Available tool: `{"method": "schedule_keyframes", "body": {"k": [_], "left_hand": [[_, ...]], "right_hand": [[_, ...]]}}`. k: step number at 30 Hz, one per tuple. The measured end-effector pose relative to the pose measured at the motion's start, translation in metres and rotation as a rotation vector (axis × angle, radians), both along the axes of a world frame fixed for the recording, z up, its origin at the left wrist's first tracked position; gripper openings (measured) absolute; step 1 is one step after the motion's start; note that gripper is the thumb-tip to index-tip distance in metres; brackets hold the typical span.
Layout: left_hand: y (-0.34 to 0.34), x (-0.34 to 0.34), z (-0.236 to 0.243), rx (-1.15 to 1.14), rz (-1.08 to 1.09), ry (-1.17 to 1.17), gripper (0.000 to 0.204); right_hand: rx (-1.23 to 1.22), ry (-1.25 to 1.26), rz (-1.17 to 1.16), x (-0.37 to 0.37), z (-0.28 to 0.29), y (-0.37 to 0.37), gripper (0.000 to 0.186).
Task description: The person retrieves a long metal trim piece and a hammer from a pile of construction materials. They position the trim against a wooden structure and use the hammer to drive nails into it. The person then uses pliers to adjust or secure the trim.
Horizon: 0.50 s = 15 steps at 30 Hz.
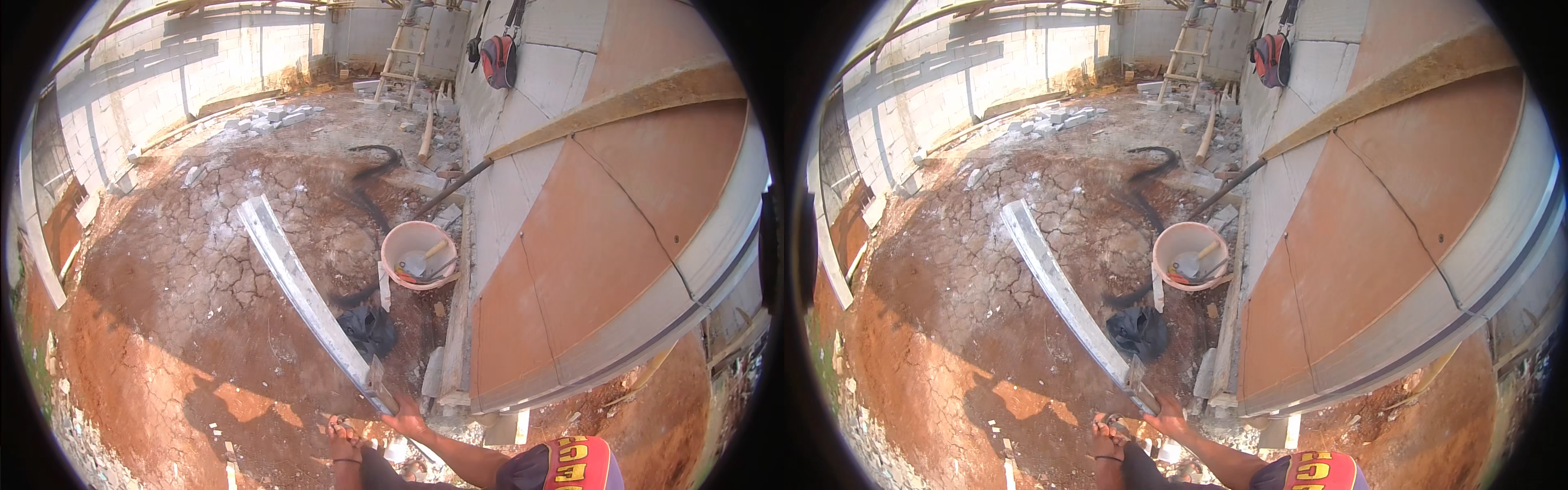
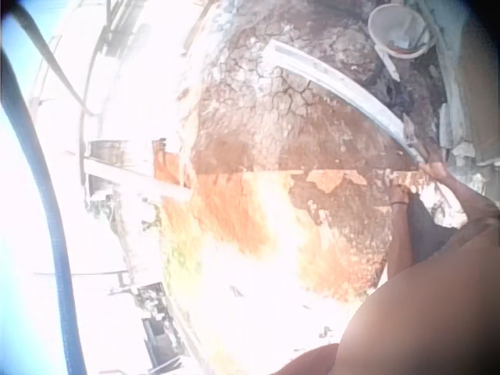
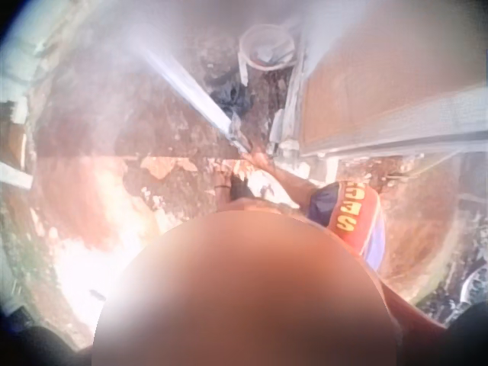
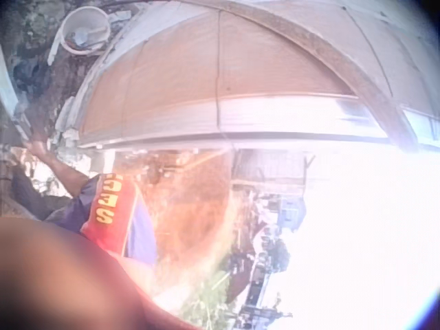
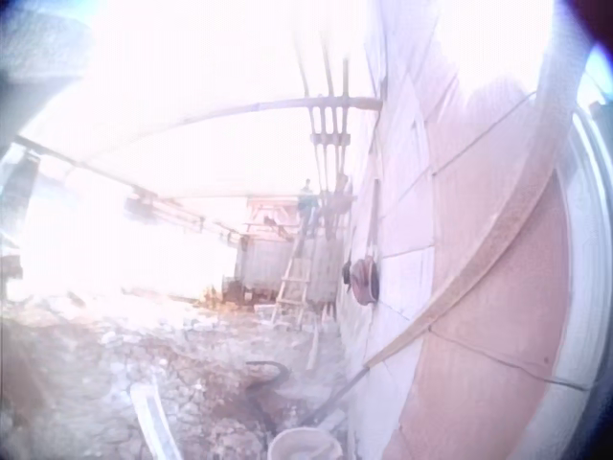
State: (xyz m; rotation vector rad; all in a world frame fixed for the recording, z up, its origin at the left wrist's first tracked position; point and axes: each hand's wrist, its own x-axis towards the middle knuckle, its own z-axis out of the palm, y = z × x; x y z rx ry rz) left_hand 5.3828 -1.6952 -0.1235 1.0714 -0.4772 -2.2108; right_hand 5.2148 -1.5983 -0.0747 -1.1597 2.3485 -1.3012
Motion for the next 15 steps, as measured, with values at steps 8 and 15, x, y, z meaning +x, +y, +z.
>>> {"method": "schedule_keyframes", "body": {"k": [8, 15], "left_hand": [[0.076, 0.081, 0.052, 0.099, 0.128, -0.026, 0.017], [0.107, 0.135, 0.121, -0.378, 0.024, 0.042, 0.041]], "right_hand": [[-0.153, 0.132, 0.228, 0.043, 0.074, 0.065, 0.035], [-0.154, 0.172, 0.373, 0.076, 0.118, 0.170, 0.037]]}}
